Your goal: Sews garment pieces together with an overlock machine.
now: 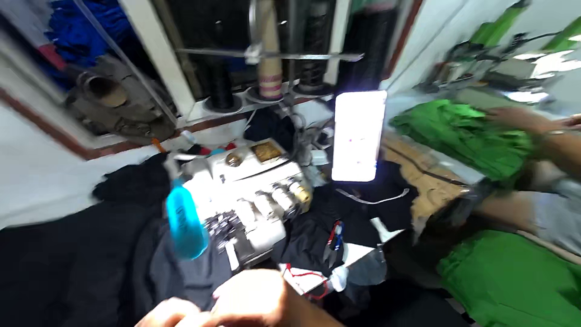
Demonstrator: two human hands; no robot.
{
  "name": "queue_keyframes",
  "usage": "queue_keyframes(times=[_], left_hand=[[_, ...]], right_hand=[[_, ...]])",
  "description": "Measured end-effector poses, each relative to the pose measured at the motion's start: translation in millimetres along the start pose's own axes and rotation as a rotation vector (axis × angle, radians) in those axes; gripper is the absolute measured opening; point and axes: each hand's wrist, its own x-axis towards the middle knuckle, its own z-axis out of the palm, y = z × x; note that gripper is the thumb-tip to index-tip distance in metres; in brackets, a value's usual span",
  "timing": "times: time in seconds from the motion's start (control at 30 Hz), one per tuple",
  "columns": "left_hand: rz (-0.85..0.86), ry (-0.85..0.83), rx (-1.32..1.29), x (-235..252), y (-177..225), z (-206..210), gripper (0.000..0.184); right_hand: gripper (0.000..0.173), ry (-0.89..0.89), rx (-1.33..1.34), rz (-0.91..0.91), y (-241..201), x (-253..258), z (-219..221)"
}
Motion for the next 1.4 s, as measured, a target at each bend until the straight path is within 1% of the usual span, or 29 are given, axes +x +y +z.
queue_keyframes(times=[0.07, 0.1, 0.13, 0.17, 0.2, 0.3, 0.4, 0.47, 0.67, 0.8, 0.9, 0.97, 1.03, 1.07, 1.17, 1.27, 1.4], left_hand=[[0.041, 0.094, -0.027, -3.9, -9.1, 12.5, 0.024], [0.060, 0.146, -0.001, -7.3, -15.5, 23.0, 0.030], [0.085, 0.189, 0.038, -10.5, -24.4, 35.4, 0.043], [0.096, 0.197, 0.075, -14.8, -34.9, 46.8, 0.056], [0.101, 0.180, 0.116, -20.1, -46.1, 55.9, 0.062], [0.111, 0.174, 0.323, -28.2, -73.8, 68.8, 0.040], [0.088, 0.112, 0.411, -26.9, -74.6, 61.2, 0.045], [0.098, 0.080, 0.437, -25.8, -73.4, 59.4, 0.048], [0.075, 0.048, 0.437, -23.2, -66.6, 60.0, 0.052], [0.053, 0.047, 0.453, -22.4, -68.3, 59.3, 0.052], [0.012, -0.012, 0.428, -14.6, -69.1, 51.9, 0.065], [0.007, -0.061, 0.411, -10.1, -68.2, 47.3, 0.069], [0.022, -0.081, 0.407, -9.7, -66.9, 47.5, 0.066], [0.039, -0.067, 0.415, -11.0, -67.4, 50.5, 0.061], [0.075, 0.016, 0.434, -14.4, -70.6, 63.1, 0.048], [0.096, 0.099, 0.421, -14.2, -73.9, 71.9, 0.041], [0.141, 0.196, 0.378, -9.7, -75.0, 78.1, 0.032]], right_hand=[[0.016, 0.037, -0.004, 0.037, -1.8, -4.2, -0.3], [0.015, 0.057, -0.014, 0.073, -3.9, -7.6, 0.3], [0.015, 0.077, -0.041, 0.107, -5.1, -11.5, 1.2], [0.015, 0.096, -0.057, 0.130, -5.5, -16.0, 2.3], [0.015, 0.116, -0.054, 0.150, -6.4, -21.7, 4.3], [0.015, 0.139, -0.038, 0.204, -7.9, -44.0, 14.5], [0.015, 0.141, -0.006, 0.261, -5.6, -66.6, 27.1], [0.014, 0.145, 0.002, 0.286, -5.9, -72.1, 29.4], [0.015, 0.122, -0.037, 0.288, -14.3, -64.1, 21.8], [0.016, 0.152, -0.023, 0.281, -2.9, -65.6, 27.2], [0.016, 0.171, 0.006, 0.275, 6.9, -59.1, 30.2], [0.018, 0.173, -0.004, 0.273, 10.3, -55.0, 30.4], [0.018, 0.180, -0.032, 0.284, 10.7, -53.0, 30.3], [0.018, 0.185, -0.040, 0.292, 11.0, -52.8, 30.4], [0.018, 0.194, -0.022, 0.319, 14.2, -51.5, 30.0], [0.017, 0.182, 0.014, 0.336, 20.6, -46.3, 27.3], [0.016, 0.158, 0.003, 0.312, 22.5, -37.0, 20.9]])
